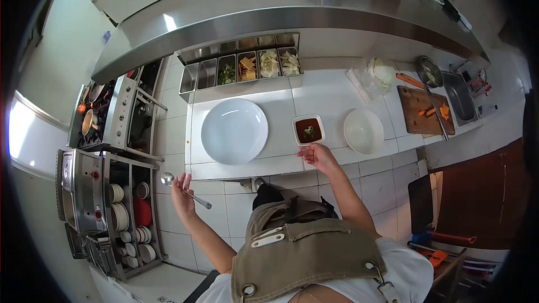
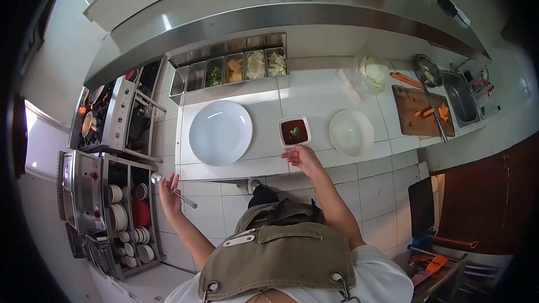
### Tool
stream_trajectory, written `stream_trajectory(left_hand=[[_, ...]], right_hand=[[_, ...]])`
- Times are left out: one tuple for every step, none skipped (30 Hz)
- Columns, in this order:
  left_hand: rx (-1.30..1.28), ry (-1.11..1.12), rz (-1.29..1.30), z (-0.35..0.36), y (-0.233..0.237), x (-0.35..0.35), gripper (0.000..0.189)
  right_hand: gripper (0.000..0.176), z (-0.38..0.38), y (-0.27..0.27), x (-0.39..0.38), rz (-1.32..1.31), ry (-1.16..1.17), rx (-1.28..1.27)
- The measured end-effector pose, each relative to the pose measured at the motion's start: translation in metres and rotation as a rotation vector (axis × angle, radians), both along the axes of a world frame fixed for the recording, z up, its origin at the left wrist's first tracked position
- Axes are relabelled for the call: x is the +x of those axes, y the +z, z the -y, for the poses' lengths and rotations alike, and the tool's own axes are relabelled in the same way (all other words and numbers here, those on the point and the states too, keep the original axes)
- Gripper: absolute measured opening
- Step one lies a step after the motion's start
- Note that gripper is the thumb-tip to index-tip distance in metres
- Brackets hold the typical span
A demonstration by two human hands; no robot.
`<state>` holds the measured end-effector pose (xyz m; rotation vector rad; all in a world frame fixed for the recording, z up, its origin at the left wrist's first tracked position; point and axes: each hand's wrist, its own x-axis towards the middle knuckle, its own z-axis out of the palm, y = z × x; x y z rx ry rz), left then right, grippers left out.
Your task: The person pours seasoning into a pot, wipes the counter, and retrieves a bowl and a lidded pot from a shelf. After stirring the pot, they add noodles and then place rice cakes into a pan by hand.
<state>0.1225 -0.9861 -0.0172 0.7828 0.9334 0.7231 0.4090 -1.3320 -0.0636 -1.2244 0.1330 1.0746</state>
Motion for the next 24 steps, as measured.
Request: stream_trajectory(left_hand=[[0.0,0.005,0.001,0.001,-0.001,-0.002,0.029],[-0.023,-0.031,0.039,0.001,-0.001,-0.003,0.029],[-0.045,-0.069,0.078,0.001,-0.002,-0.003,0.029],[-0.044,-0.071,0.083,0.004,-0.001,-0.002,0.029],[-0.036,-0.087,0.07,0.007,0.001,0.001,0.029],[-0.026,-0.106,0.063,0.012,0.004,0.006,0.03],[-0.019,-0.122,0.086,0.016,0.006,0.009,0.03],[0.017,-0.139,0.056,0.022,0.008,0.012,0.031],[0.056,-0.162,0.034,0.026,0.01,0.019,0.032],[0.067,-0.146,0.041,0.031,0.013,0.026,0.031],[0.078,-0.131,0.05,0.035,0.012,0.032,0.031],[0.093,-0.127,0.053,0.031,0.005,0.037,0.03],[0.107,-0.12,0.051,0.027,-0.001,0.042,0.03],[0.113,-0.093,0.07,0.034,0.004,0.051,0.03],[0.121,-0.062,0.089,0.041,0.01,0.059,0.03],[0.113,-0.033,0.1,0.047,0.013,0.067,0.032],[0.124,-0.054,0.126,0.056,0.02,0.073,0.032],[0.137,0.003,0.118,0.067,0.027,0.081,0.032],[0.144,0.056,0.112,0.079,0.033,0.091,0.032],[0.133,0.07,0.138,0.089,0.036,0.097,0.031],[0.121,0.085,0.164,0.097,0.039,0.103,0.031],[0.113,0.066,0.195,0.104,0.041,0.109,0.028],[0.111,0.071,0.206,0.113,0.044,0.114,0.026],[0.124,0.023,0.241,0.111,0.038,0.117,0.026]], right_hand=[[0.036,-0.001,-0.001,0.001,0.002,-0.005,0.001],[0.036,-0.002,-0.002,0.002,0.005,-0.013,0.003],[0.036,-0.002,-0.003,0.002,0.008,-0.013,0.003],[0.036,-0.004,-0.004,0.003,-0.003,-0.024,0.011],[0.036,-0.005,-0.003,0.005,-0.011,-0.039,0.02],[0.035,-0.005,-0.002,0.004,-0.022,-0.035,0.012],[0.034,-0.005,0.001,0.003,-0.025,-0.034,0.008],[0.037,-0.004,0.002,0.005,0.046,0.052,-0.045],[0.036,0.002,0.004,0.007,0.05,0.122,-0.073],[0.037,0.012,0.019,0.006,0.053,0.182,-0.052],[0.037,0.019,0.043,0.004,0.126,0.255,-0.114],[0.039,0.032,0.06,0.002,0.189,0.261,-0.083],[0.037,0.047,0.074,0.004,0.25,0.287,-0.079],[0.035,0.064,0.094,0.006,0.322,0.277,-0.08],[0.034,0.081,0.114,0.006,0.394,0.27,-0.079],[0.034,0.1,0.135,0.006,0.422,0.242,-0.074],[0.033,0.12,0.158,0.007,0.569,0.258,-0.118],[0.032,0.143,0.184,0.01,0.719,0.267,-0.171],[0.031,0.166,0.21,0.011,0.826,0.218,-0.19],[0.031,0.189,0.236,0.01,0.929,0.17,-0.212],[0.032,0.211,0.263,0.012,1.061,0.111,-0.234],[0.03,0.23,0.297,0.009,1.198,0.055,-0.295],[0.028,0.247,0.332,0.008,1.225,-0.027,-0.361],[0.027,0.266,0.36,0.012,1.334,-0.098,-0.415]])
